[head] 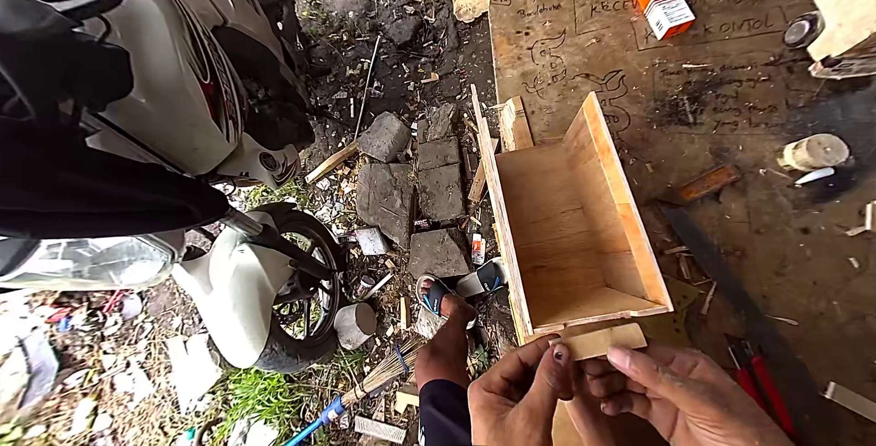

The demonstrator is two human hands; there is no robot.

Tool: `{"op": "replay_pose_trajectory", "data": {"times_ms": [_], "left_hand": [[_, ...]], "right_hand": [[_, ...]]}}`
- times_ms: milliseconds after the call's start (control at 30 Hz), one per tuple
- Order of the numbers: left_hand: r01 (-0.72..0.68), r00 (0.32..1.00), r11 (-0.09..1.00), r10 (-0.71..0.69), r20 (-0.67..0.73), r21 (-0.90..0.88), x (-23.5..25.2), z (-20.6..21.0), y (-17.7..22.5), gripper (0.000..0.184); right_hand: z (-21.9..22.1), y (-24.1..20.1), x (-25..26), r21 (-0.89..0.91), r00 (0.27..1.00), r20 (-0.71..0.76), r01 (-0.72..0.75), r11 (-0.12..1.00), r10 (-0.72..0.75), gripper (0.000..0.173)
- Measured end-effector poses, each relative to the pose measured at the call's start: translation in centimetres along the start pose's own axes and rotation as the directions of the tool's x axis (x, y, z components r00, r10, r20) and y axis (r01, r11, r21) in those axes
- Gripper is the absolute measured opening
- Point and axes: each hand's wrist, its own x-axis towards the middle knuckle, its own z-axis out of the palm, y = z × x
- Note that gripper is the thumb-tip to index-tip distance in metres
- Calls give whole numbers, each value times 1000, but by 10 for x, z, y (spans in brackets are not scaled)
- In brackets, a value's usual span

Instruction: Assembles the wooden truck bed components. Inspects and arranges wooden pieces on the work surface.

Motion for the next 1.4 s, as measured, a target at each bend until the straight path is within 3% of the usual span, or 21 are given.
{"op": "replay_pose_trajectory", "data": {"times_ms": [167, 267, 333, 400, 500, 600, 833, 1400], "left_hand": [[9, 999, 999, -10, 30, 51, -1, -9, 6, 15], [-149, 987, 961, 129, 99, 234, 2, -29, 4, 13], [-367, 930, 848, 326, 170, 382, 10, -45, 0, 16], [-517, 851, 680, 475, 224, 521, 20, -53, 2, 35], [-574, 799, 513, 523, 298, 639, 32, -51, 8, 59], [-641, 748, 423, 530, 399, 640, 49, -45, 3, 53], [-685, 723, 423, 500, 477, 594, 57, -31, 1, 26], [-683, 726, 553, 450, 519, 476, 58, -33, 4, 27]], "right_hand": [[3, -1, 1, -5, 999, -44, 32, 999, -32, 27], [2, -1, 2, 6, 999, -43, 18, 1000, -18, 27], [1, 0, 2, 15, 999, -35, 19, 1000, -18, 27], [0, 1, 3, 24, 1000, -20, 23, 999, -23, 28], [-1, 1, 4, 26, 999, 4, 37, 999, -37, 28], [0, 2, 5, 24, 999, -8, 42, 999, -42, 29], [1, 2, 6, 38, 998, -43, 52, 998, -50, 30], [3, 1, 7, 31, 997, -60, 59, 998, -57, 27]]}}
